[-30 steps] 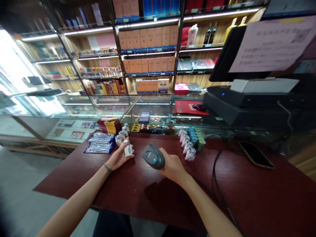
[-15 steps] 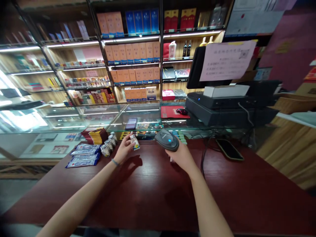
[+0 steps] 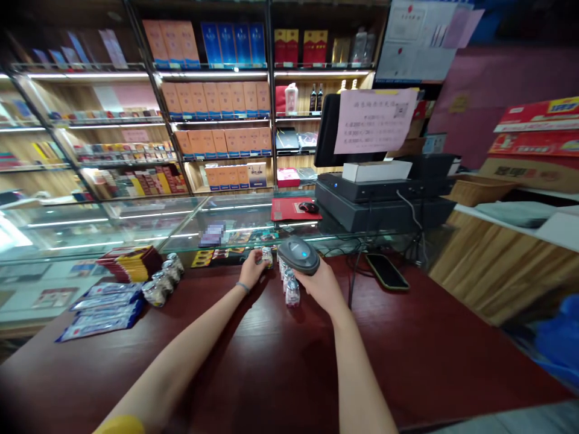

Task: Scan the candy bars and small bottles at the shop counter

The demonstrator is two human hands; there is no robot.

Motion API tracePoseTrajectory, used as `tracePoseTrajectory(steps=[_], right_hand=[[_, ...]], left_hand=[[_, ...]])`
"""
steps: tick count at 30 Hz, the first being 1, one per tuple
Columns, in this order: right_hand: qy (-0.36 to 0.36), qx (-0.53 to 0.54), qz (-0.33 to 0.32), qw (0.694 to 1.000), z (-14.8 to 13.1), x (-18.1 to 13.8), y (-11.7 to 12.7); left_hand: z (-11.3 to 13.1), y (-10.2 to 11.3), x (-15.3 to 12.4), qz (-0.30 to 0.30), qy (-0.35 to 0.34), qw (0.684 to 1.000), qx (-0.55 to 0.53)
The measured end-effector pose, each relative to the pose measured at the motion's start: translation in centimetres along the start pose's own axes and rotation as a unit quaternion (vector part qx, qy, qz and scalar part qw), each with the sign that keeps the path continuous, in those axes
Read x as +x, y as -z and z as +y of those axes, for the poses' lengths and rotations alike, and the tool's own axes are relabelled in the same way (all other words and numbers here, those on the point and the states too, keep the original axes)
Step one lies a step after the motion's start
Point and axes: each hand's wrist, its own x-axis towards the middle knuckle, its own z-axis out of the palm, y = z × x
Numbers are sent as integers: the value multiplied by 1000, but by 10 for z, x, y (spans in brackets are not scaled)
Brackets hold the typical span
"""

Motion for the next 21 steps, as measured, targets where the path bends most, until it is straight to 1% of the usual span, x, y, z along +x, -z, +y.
tracePoseTrajectory(steps=[5, 8, 12, 16, 19, 21], right_hand=[[4, 12, 22, 1000, -5, -1, -2], [3, 13, 27, 1000, -6, -2, -2], [1, 8, 33, 999, -6, -2, -3], [4, 10, 35, 999, -6, -1, -5], [15, -6, 29, 999, -7, -1, -7], [34, -26, 32, 999, -8, -2, -10]], left_hand=[[-10, -11, 11, 33, -24, 998, 49], [-17, -13, 15, 25, -47, 997, 60], [-20, -12, 15, 9, -56, 998, 32], [-19, -12, 13, 0, -39, 999, 10], [-14, -11, 10, -8, 1, 1000, -22], [-8, -5, 4, 0, 27, 999, -45]])
